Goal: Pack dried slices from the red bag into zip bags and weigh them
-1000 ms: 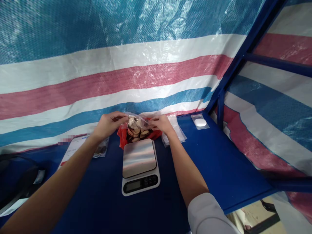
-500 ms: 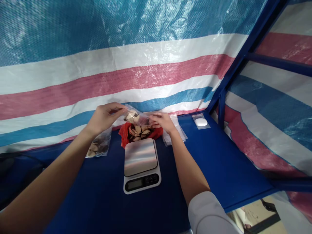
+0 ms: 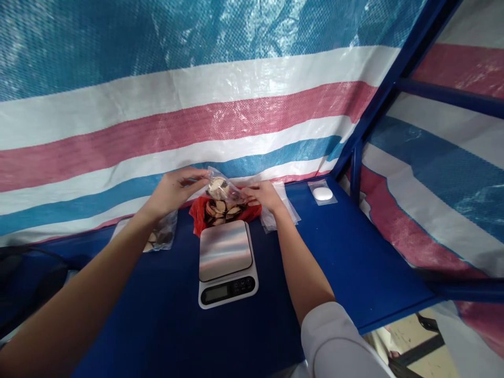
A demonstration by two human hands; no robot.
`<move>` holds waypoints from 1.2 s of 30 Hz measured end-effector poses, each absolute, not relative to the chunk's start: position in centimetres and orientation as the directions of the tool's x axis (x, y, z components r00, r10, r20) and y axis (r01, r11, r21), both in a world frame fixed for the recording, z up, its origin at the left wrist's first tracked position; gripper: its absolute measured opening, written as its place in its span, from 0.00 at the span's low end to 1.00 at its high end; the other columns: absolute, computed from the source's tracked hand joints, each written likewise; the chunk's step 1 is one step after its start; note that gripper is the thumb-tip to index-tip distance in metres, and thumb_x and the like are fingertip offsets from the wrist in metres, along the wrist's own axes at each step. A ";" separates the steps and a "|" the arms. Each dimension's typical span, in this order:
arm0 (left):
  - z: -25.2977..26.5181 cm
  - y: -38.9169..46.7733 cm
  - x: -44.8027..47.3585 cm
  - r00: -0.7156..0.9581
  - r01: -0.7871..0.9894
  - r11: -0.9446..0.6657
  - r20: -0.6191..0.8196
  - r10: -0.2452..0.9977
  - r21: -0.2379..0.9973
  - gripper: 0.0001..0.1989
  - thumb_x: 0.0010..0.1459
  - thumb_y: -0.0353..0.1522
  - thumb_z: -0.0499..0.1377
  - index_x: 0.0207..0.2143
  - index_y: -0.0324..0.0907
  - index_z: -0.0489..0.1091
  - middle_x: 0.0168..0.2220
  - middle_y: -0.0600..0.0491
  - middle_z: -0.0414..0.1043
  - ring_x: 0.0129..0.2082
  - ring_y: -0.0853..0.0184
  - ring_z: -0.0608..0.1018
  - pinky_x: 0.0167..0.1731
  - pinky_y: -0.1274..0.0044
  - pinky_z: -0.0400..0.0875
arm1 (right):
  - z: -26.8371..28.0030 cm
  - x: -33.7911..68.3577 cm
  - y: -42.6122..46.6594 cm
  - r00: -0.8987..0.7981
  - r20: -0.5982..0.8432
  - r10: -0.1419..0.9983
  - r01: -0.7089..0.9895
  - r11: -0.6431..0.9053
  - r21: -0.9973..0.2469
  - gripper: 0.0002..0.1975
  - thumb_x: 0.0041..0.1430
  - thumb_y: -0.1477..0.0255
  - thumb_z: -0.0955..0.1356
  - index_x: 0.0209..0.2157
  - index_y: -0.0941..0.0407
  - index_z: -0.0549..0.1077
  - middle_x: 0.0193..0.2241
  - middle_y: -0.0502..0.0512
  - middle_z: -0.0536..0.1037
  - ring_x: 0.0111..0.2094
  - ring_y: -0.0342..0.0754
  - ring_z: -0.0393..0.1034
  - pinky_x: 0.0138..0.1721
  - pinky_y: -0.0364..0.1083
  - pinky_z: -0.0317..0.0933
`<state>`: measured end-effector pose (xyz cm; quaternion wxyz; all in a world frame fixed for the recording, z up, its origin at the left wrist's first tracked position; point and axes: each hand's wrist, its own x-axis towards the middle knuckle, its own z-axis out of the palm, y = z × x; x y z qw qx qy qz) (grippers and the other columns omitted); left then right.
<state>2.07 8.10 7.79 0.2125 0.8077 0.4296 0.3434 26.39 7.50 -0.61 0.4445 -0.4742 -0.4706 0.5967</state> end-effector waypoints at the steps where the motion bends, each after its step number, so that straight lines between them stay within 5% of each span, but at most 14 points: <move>1: 7.6 8.0 1.9 0.406 0.554 -0.545 0.367 0.837 0.630 0.23 0.59 0.51 0.61 0.46 0.45 0.79 0.49 0.49 0.80 0.45 0.59 0.81 0.45 0.72 0.77 | -0.7 26.4 7.5 -0.155 -0.148 0.977 -0.077 -0.161 -0.984 0.09 0.51 0.68 0.75 0.33 0.59 0.83 0.27 0.55 0.83 0.30 0.49 0.78 0.32 0.44 0.74; 8: 6.5 8.0 0.7 0.482 0.591 -0.600 0.361 0.798 0.539 0.24 0.63 0.47 0.57 0.56 0.45 0.75 0.53 0.48 0.77 0.44 0.60 0.81 0.44 0.72 0.77 | -0.7 25.9 7.7 -0.104 -0.187 0.977 -0.079 -0.195 -0.978 0.07 0.53 0.71 0.74 0.33 0.59 0.82 0.23 0.53 0.81 0.26 0.47 0.77 0.28 0.43 0.73; 15: 7.4 8.1 0.5 0.463 0.652 -0.646 0.466 0.754 0.397 0.19 0.65 0.38 0.54 0.52 0.42 0.77 0.40 0.49 0.79 0.32 0.66 0.77 0.40 0.74 0.73 | -0.6 25.6 7.4 -0.099 -0.137 0.986 -0.116 -0.148 -0.982 0.09 0.54 0.67 0.74 0.34 0.57 0.83 0.29 0.54 0.83 0.29 0.48 0.78 0.30 0.45 0.74; 21: 9.1 8.4 0.6 0.481 0.654 -0.689 0.532 0.697 0.312 0.16 0.65 0.36 0.55 0.46 0.42 0.79 0.36 0.49 0.79 0.31 0.66 0.77 0.37 0.74 0.72 | 0.0 25.5 7.6 -0.078 -0.152 0.985 -0.112 -0.160 -0.981 0.08 0.50 0.67 0.76 0.29 0.57 0.81 0.29 0.53 0.83 0.27 0.47 0.77 0.30 0.45 0.74; 36: 7.1 9.4 1.9 0.433 0.624 -0.626 0.460 0.775 0.467 0.15 0.61 0.41 0.58 0.40 0.43 0.80 0.38 0.49 0.81 0.32 0.65 0.79 0.37 0.73 0.72 | -0.5 25.7 7.8 -0.107 -0.139 0.984 -0.080 -0.148 -0.986 0.10 0.50 0.67 0.74 0.33 0.58 0.82 0.30 0.54 0.83 0.30 0.47 0.78 0.32 0.43 0.73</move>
